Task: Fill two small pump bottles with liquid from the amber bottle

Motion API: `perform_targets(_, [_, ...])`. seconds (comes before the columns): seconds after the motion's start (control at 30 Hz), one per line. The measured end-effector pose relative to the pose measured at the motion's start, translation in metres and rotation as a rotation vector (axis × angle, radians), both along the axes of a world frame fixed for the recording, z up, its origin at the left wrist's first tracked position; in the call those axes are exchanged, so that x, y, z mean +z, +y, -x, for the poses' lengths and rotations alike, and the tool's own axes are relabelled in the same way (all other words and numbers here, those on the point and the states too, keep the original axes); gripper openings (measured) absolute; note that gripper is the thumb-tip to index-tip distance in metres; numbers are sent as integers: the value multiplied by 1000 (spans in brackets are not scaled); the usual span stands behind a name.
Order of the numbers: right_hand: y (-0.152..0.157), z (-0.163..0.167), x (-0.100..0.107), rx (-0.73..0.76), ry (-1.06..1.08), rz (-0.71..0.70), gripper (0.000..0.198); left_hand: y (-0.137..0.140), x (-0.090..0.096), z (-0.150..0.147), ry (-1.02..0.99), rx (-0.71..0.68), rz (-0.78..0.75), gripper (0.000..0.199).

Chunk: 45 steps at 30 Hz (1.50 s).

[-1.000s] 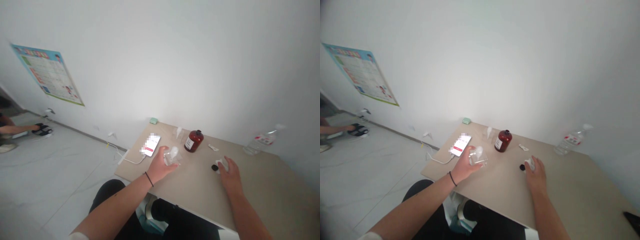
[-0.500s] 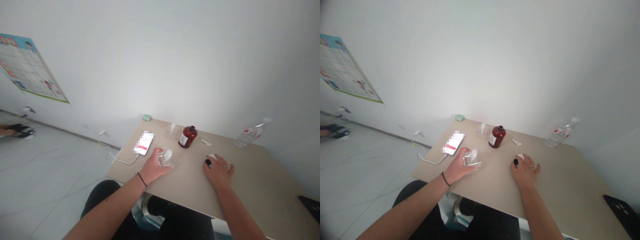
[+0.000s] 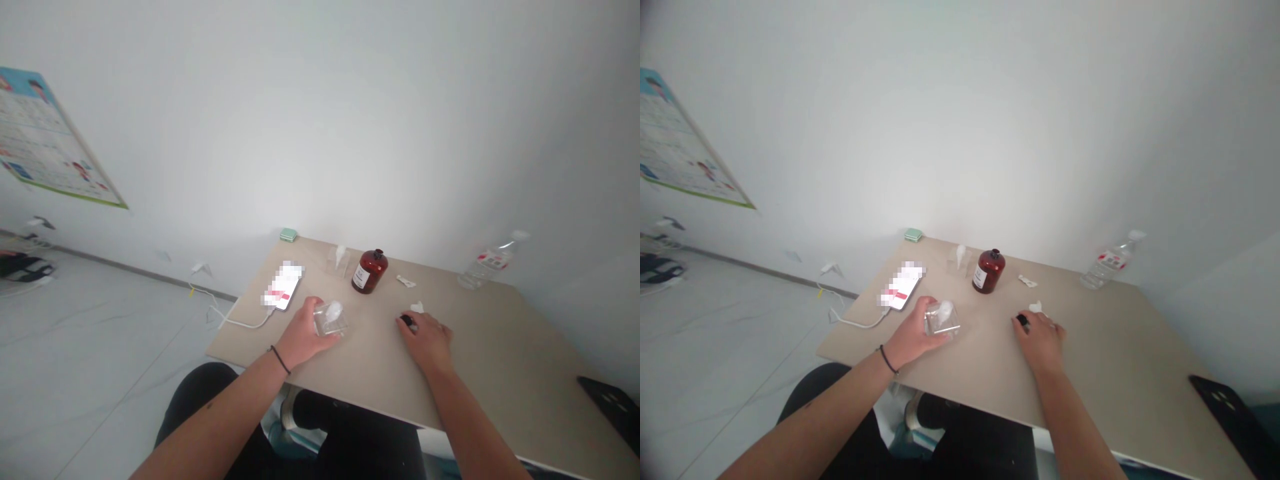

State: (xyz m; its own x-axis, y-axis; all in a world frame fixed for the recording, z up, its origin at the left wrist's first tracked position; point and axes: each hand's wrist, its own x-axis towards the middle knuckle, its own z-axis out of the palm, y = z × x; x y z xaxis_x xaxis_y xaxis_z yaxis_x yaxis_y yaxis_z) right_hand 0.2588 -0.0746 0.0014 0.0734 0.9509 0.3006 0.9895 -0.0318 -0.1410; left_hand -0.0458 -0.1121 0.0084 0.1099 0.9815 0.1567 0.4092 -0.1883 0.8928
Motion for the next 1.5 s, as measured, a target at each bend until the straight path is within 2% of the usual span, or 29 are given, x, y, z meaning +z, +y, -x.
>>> perform_targets(0.2, [-5,6,4,210,-40,101,32,0,-3,1,10,-16,-8,65])
perform_targets(0.37, [-12,25,14,257,-59,101,30,0,-2,1,20,-5,-8,66])
perform_targets(0.43, [-17,44,25,310,-13,87,31,0,-1,0,29,-12,-13,66])
perform_targets(0.57, [-22,89,55,514,113,100,32,0,0,-1,35,-23,-35,65])
perform_targets(0.7, [-14,118,84,734,183,245,33,-1,0,-2,33,-30,-44,61])
perform_targets(0.8, [-4,127,99,824,123,326,28,-1,1,-2,21,-33,-44,61])
perform_targets(1.03, [6,135,122,880,-104,379,19,0,-2,-1,-2,-30,-44,65])
perform_targets(1.13, [9,136,138,901,-159,385,18,3,-8,-1,-105,-16,-36,87])
perform_targets(1.2, [14,135,155,889,-177,373,19,5,-12,-2,-184,-7,-30,105])
perform_targets(1.27, [24,135,175,858,-176,348,19,7,-13,-3,-217,-2,-26,113])
perform_targets(1.4, [52,141,224,764,-76,320,21,9,-9,-6,-166,33,9,106])
perform_targets(1.5, [75,155,254,677,-76,238,23,10,-6,-7,-135,49,47,98])
